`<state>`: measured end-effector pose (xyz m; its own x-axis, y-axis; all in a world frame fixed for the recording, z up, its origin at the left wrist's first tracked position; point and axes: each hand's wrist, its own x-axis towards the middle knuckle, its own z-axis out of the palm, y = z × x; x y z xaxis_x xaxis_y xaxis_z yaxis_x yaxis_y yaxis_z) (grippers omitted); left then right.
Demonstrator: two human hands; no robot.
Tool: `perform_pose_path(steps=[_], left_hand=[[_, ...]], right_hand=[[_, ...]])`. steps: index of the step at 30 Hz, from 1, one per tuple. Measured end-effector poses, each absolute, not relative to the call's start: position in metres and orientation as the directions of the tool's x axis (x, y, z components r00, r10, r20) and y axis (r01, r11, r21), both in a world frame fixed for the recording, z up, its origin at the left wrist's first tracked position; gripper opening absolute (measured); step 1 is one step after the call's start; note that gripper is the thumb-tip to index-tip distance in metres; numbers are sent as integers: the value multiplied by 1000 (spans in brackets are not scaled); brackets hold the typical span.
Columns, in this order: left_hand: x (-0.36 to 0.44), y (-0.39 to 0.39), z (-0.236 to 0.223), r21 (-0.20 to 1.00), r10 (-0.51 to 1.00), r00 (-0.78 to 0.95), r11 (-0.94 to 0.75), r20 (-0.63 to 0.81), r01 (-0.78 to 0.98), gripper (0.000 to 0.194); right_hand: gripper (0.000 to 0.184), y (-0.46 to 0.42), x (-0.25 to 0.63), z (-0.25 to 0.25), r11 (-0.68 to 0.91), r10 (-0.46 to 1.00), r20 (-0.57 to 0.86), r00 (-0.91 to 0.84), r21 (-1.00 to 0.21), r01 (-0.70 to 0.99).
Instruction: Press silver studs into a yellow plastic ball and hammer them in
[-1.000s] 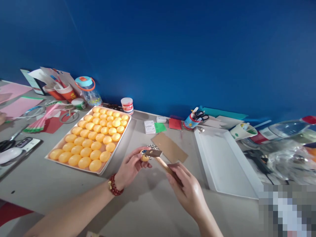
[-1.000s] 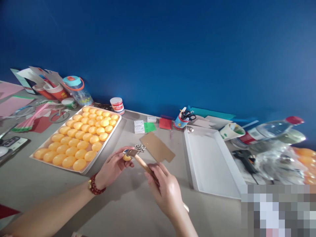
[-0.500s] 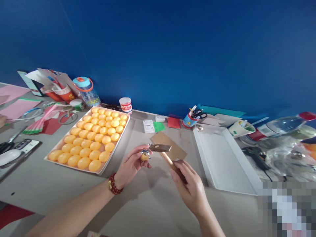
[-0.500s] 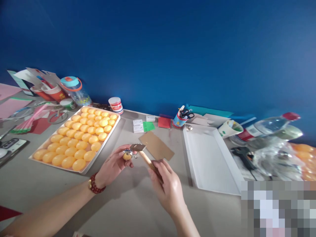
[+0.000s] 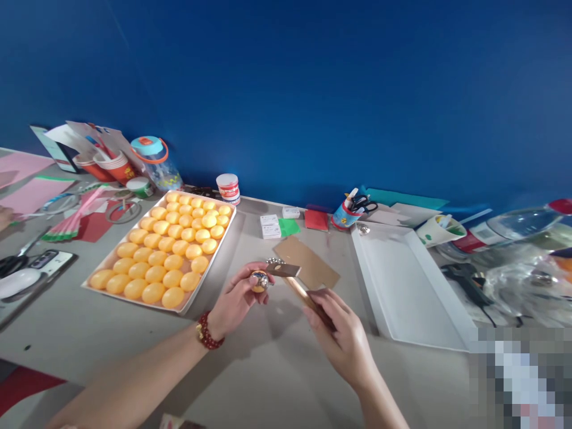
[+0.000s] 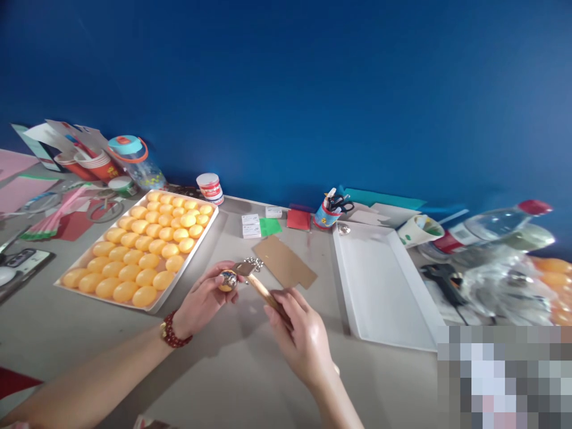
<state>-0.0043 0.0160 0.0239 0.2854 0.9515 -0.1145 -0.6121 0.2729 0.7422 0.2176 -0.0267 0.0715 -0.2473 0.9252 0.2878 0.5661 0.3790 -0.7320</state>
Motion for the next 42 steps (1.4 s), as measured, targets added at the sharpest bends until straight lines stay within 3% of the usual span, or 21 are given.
perform_pose_path(steps=[11, 24, 42], left_hand=[[-2, 16, 26, 745, 955, 272, 267, -120, -612, 26], [-1, 15, 26, 805, 921, 383, 279, -71, -523, 22], [-2, 13, 22, 902, 941, 339, 152, -7, -404, 21]], right_hand=[[10, -26, 218, 70, 355, 934, 266, -237, -750, 557], [10, -25, 217, 65, 294, 955, 227, -192, -817, 496], [11, -24, 218, 63, 270, 961, 202, -189, -836, 478]])
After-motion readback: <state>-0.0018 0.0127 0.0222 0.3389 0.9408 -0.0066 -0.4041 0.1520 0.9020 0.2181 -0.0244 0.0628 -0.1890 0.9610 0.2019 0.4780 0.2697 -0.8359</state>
